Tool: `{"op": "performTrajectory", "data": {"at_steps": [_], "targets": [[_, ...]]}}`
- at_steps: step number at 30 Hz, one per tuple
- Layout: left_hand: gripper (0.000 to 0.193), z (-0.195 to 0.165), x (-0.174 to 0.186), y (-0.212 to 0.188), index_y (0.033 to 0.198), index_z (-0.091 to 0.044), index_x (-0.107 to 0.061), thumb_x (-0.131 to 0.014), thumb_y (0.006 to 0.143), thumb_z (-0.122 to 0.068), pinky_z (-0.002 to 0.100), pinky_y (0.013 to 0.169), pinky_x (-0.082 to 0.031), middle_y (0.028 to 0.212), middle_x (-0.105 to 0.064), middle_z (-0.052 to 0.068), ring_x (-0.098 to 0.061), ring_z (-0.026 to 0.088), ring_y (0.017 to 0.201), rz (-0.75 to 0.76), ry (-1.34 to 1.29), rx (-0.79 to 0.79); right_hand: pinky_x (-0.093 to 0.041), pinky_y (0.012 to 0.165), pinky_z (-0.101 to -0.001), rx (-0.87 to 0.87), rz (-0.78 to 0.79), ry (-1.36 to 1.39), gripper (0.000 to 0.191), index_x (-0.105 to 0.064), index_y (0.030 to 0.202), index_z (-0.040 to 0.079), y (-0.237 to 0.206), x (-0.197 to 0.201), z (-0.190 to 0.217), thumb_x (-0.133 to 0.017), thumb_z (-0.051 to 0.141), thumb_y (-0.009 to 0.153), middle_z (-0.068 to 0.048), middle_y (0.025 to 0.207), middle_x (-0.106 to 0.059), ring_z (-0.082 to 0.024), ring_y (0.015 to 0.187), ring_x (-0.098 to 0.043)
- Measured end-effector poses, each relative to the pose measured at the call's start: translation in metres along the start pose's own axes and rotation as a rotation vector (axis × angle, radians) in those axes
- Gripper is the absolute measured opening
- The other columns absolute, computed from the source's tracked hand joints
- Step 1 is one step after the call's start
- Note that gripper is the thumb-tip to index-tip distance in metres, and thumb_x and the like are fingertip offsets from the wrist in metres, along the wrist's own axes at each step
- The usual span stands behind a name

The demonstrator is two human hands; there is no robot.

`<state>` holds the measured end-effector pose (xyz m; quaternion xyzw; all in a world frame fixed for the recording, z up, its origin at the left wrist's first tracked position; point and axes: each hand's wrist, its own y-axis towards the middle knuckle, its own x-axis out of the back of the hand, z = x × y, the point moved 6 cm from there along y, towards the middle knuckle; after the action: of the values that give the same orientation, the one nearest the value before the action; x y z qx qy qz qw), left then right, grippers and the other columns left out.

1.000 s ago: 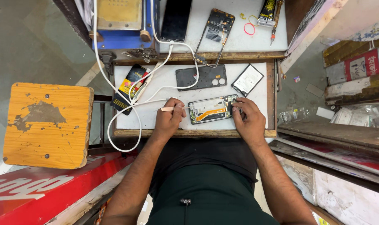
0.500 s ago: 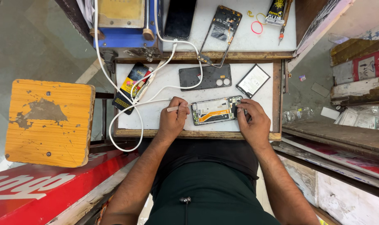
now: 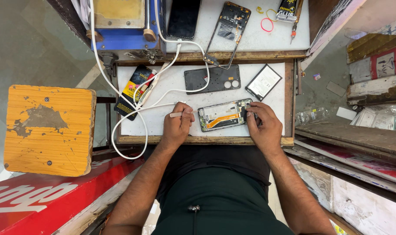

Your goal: The person disassembles a smartphone on a workbench, removes the battery and screen, and uses a toothbrush to clean internal components. They handle the phone frame, battery, and screen separately, then reposition parts on the table.

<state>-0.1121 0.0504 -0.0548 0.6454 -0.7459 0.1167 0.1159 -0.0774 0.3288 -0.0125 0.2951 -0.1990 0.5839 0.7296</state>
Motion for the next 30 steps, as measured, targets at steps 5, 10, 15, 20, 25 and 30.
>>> {"op": "performTrajectory", "data": {"at_steps": [5, 10, 15, 20, 25, 30], "targets": [[0.032, -0.021, 0.014, 0.002, 0.098, -0.003, -0.057, -0.045, 0.116, -0.026, 0.037, 0.069, -0.052, 0.083, -0.062, 0.011, -0.064, 0.027, 0.075, -0.115, 0.208, -0.223, -0.053, 0.059, -0.0234, 0.009, 0.008, -0.024, 0.012, -0.075, 0.106, 0.006, 0.0, -0.001, 0.001, -0.073, 0.007, 0.094, -0.008, 0.12, -0.073, -0.009, 0.067, -0.065], [0.017, -0.028, 0.01, 0.01, 0.107, -0.003, -0.066, -0.061, 0.102, -0.018, 0.042, 0.07, -0.058, 0.101, -0.065, 0.013, -0.071, 0.032, 0.082, -0.019, 0.406, -0.112, -0.053, 0.057, -0.0238, 0.042, -0.004, -0.036, 0.011, -0.076, 0.106, 0.007, -0.002, -0.001, 0.003, -0.074, 0.008, 0.095, -0.008, 0.121, -0.073, -0.01, 0.063, -0.064], [0.017, -0.032, 0.002, 0.015, 0.106, -0.008, -0.075, -0.074, 0.092, -0.019, 0.04, 0.073, -0.059, 0.099, -0.07, 0.008, -0.073, 0.029, 0.084, 0.039, 0.472, -0.079, -0.051, 0.092, -0.0418, 0.246, -0.018, -0.233, 0.017, -0.076, 0.106, 0.012, -0.01, -0.004, 0.018, -0.077, 0.012, 0.088, -0.004, 0.124, -0.072, -0.025, 0.104, -0.066], [0.018, -0.025, 0.001, 0.011, 0.108, -0.013, -0.077, -0.074, 0.092, -0.019, 0.035, 0.072, -0.06, 0.101, -0.074, 0.003, -0.075, 0.023, 0.083, 0.074, 0.432, -0.033, -0.025, 0.12, -0.0658, 0.464, 0.182, -0.275, 0.041, -0.071, 0.124, 0.021, -0.024, -0.043, 0.048, -0.08, 0.026, 0.084, -0.005, 0.144, -0.06, -0.038, 0.147, -0.038], [0.019, -0.026, 0.0, 0.002, 0.108, -0.015, -0.078, -0.077, 0.089, -0.016, 0.035, 0.071, -0.06, 0.102, -0.075, 0.002, -0.074, 0.024, 0.083, 0.025, 0.471, -0.17, -0.022, 0.121, -0.0676, 0.464, 0.322, -0.296, 0.054, -0.064, 0.14, 0.023, -0.016, -0.077, 0.063, -0.078, 0.032, 0.089, -0.005, 0.152, -0.054, -0.035, 0.152, -0.033], [0.024, -0.027, -0.001, -0.003, 0.109, -0.014, -0.076, -0.078, 0.085, -0.011, 0.035, 0.071, -0.06, 0.103, -0.075, 0.002, -0.075, 0.023, 0.084, -0.015, 0.462, -0.268, -0.021, 0.123, -0.0661, 0.427, 0.381, -0.352, 0.056, -0.061, 0.143, 0.027, -0.011, -0.084, 0.064, -0.076, 0.039, 0.091, -0.002, 0.155, -0.052, -0.029, 0.152, -0.034]]}}
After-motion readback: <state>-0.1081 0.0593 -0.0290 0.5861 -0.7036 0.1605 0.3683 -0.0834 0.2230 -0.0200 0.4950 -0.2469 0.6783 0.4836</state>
